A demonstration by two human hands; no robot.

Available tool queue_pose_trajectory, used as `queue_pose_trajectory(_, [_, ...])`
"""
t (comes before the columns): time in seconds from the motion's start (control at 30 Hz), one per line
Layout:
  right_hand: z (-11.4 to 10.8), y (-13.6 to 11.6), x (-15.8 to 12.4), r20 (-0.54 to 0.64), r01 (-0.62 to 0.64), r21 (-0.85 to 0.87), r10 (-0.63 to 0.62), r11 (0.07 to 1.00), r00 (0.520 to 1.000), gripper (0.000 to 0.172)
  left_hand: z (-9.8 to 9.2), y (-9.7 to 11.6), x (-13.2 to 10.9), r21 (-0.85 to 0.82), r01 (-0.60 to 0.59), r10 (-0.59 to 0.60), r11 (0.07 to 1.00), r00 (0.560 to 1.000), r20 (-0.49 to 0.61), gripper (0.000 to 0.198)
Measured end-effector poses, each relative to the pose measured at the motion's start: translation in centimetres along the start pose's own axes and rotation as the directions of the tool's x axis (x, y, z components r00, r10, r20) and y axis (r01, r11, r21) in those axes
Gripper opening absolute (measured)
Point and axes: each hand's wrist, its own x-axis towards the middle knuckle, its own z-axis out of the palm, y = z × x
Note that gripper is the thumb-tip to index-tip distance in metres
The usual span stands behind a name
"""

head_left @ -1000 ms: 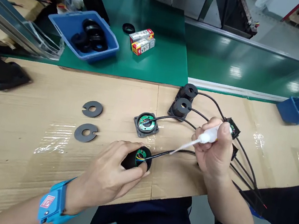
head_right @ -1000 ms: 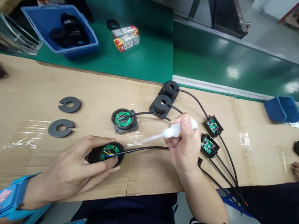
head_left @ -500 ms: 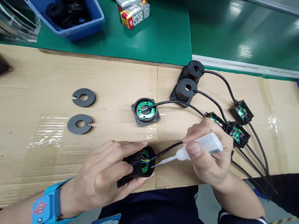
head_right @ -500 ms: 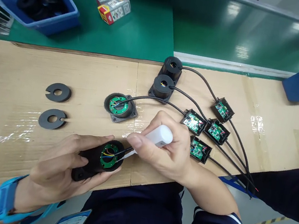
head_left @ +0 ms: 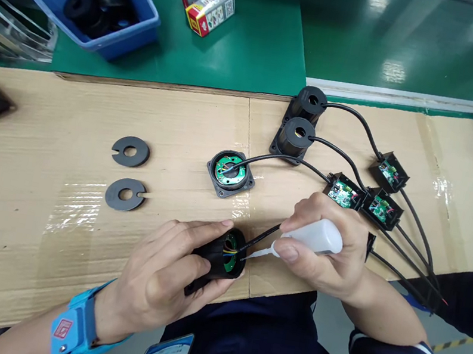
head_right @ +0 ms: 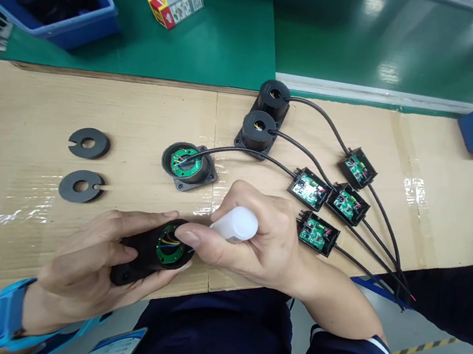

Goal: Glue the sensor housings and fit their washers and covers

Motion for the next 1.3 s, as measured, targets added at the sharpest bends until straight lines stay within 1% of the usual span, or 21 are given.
queue_pose_trajectory(0.13, [-0.03, -0.14, -0.01, 0.012, -0.011, -0.017, 0.011, 1.000, 1.000, 0.025, 0.00, 0.05, 0.12, 0.004, 0.004, -0.004, 1.000, 1.000, 0.006, 0.030])
queue_pose_trajectory(0.47, [-0.02, -0.19, 0.14, 0.000, 0.002, -0.046, -0.002, 0.999, 1.000, 0.026, 0.11, -0.10, 0.19, 0.017, -0.006, 0.006, 1.000, 1.000, -0.003, 0.032])
queue_pose_trajectory(0.63, [-0.02, -0.26, 0.16, 0.001, 0.033, -0.117, -0.033, 0.993, 0.999, 0.027, 0.18, -0.14, 0.06, 0.018, -0.018, 0.018, 1.000, 1.000, 0.010, 0.032])
queue_pose_trajectory(1.0, [-0.03, -0.32, 0.10, 0.007, 0.044, -0.161, -0.043, 0.986, 0.999, 0.031, 0.17, -0.09, -0.26, 0.018, -0.007, 0.007, 1.000, 1.000, 0.026, 0.033])
queue_pose_trajectory(1.3, [0.00, -0.10, 0.14, 0.016, 0.059, -0.151, -0.057, 0.987, 0.998, 0.028, 0.07, -0.10, -0.36, 0.013, 0.010, -0.010, 1.000, 0.999, 0.041, 0.032])
